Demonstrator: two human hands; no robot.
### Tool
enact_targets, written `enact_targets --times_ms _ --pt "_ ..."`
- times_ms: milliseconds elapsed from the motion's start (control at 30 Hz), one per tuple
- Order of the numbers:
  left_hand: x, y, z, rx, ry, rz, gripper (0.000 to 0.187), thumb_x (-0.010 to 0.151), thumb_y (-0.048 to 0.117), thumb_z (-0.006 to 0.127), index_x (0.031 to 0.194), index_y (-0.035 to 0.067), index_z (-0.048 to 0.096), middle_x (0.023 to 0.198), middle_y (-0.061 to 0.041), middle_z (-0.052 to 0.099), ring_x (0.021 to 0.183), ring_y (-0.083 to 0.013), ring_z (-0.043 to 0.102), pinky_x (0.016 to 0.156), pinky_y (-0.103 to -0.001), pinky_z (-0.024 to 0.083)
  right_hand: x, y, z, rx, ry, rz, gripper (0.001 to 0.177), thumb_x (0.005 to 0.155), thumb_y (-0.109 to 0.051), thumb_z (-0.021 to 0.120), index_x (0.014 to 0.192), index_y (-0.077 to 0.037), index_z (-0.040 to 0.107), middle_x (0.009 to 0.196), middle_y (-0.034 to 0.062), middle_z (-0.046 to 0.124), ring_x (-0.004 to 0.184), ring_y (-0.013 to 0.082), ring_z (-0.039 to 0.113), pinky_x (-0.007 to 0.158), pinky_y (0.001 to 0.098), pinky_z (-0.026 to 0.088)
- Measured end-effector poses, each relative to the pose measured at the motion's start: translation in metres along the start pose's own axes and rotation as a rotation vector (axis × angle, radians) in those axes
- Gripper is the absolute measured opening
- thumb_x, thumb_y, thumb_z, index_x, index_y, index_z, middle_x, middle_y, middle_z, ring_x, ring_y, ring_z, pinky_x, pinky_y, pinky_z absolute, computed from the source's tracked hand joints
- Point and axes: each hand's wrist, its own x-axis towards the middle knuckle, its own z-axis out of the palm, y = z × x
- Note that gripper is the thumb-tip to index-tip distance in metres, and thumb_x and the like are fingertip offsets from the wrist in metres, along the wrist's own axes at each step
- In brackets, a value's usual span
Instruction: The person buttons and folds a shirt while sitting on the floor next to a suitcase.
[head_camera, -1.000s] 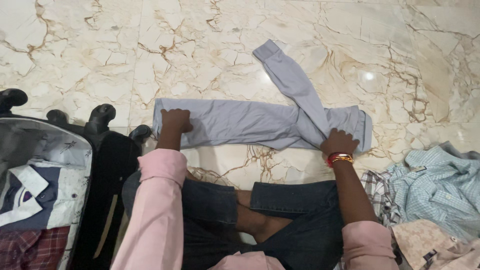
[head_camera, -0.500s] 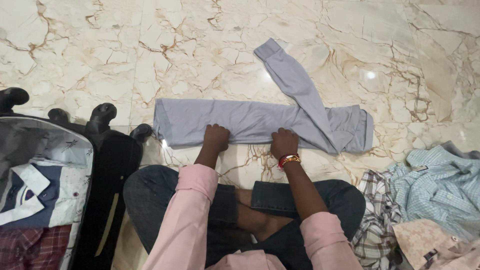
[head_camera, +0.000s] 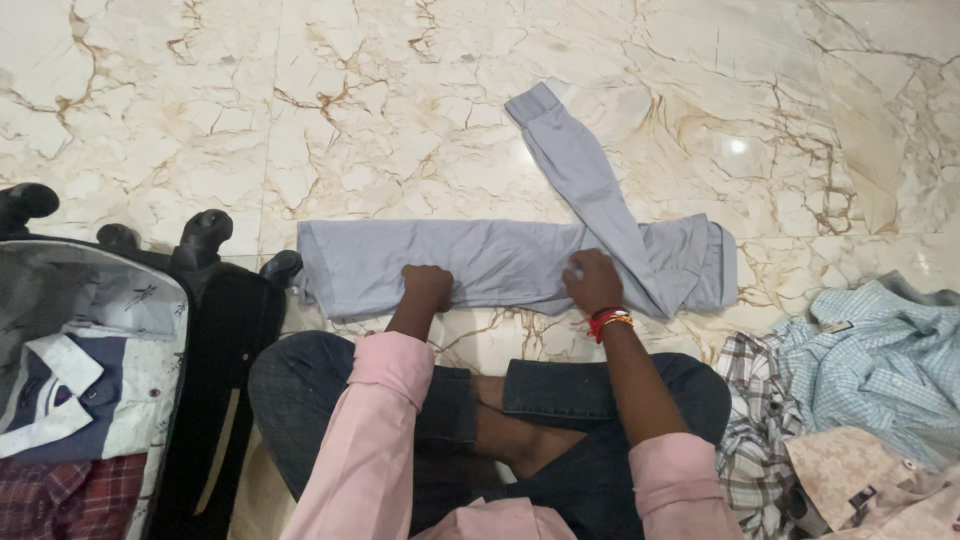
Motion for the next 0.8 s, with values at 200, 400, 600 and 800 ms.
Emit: enact_targets --times_ms 200,400,600,800 --pt "0.002 -0.002 0.006 -0.034 0.012 -0.001 0.029 0.08 0.025 0.075 0.109 0.02 0.077 0.115 -0.004 0.075 0.108 -0.0258 0.071 0.089 -0.05 0.047 0.013 0.051 -0.028 -0.305 0.201 0.087 0.036 0.073 -0.038 0.079 0.1 -0.014 0.078 0.149 0.0222 0.05 0.13 0.0429 0.051 0.103 0.0522 0.045" --pt "-0.001 -0.005 0.017 -0.041 0.081 0.01 0.029 0.078 0.027 0.077 0.106 0.019 0.078 0.114 -0.006 0.076 0.107 -0.0264 0.071 0.094 -0.053 0.045 0.006 0.081 -0.014 -0.309 -0.068 0.381 0.048 0.072 -0.051 0.076 0.106 -0.017 0.08 0.146 0.0161 0.053 0.137 0.0397 0.045 0.109 0.0555 0.038" --pt "-0.001 -0.006 0.012 -0.073 0.032 0.011 0.03 0.079 0.031 0.078 0.106 0.018 0.077 0.115 -0.008 0.075 0.11 -0.027 0.069 0.097 -0.055 0.043 0.008 0.103 -0.001 -0.199 0.2 0.24 0.052 0.078 -0.049 0.077 0.11 -0.008 0.077 0.115 0.0164 0.073 0.113 0.0373 0.064 0.096 0.0542 0.047" --pt "-0.001 -0.007 0.01 -0.101 0.014 0.0 0.029 0.078 0.025 0.075 0.106 0.017 0.078 0.115 -0.008 0.075 0.11 -0.0273 0.071 0.099 -0.055 0.044 0.009 0.08 -0.035 0.242 0.283 0.293 0.024 0.088 -0.028 0.076 0.105 -0.011 0.078 0.082 0.0121 0.07 0.077 0.0322 0.067 0.076 0.0405 0.054"
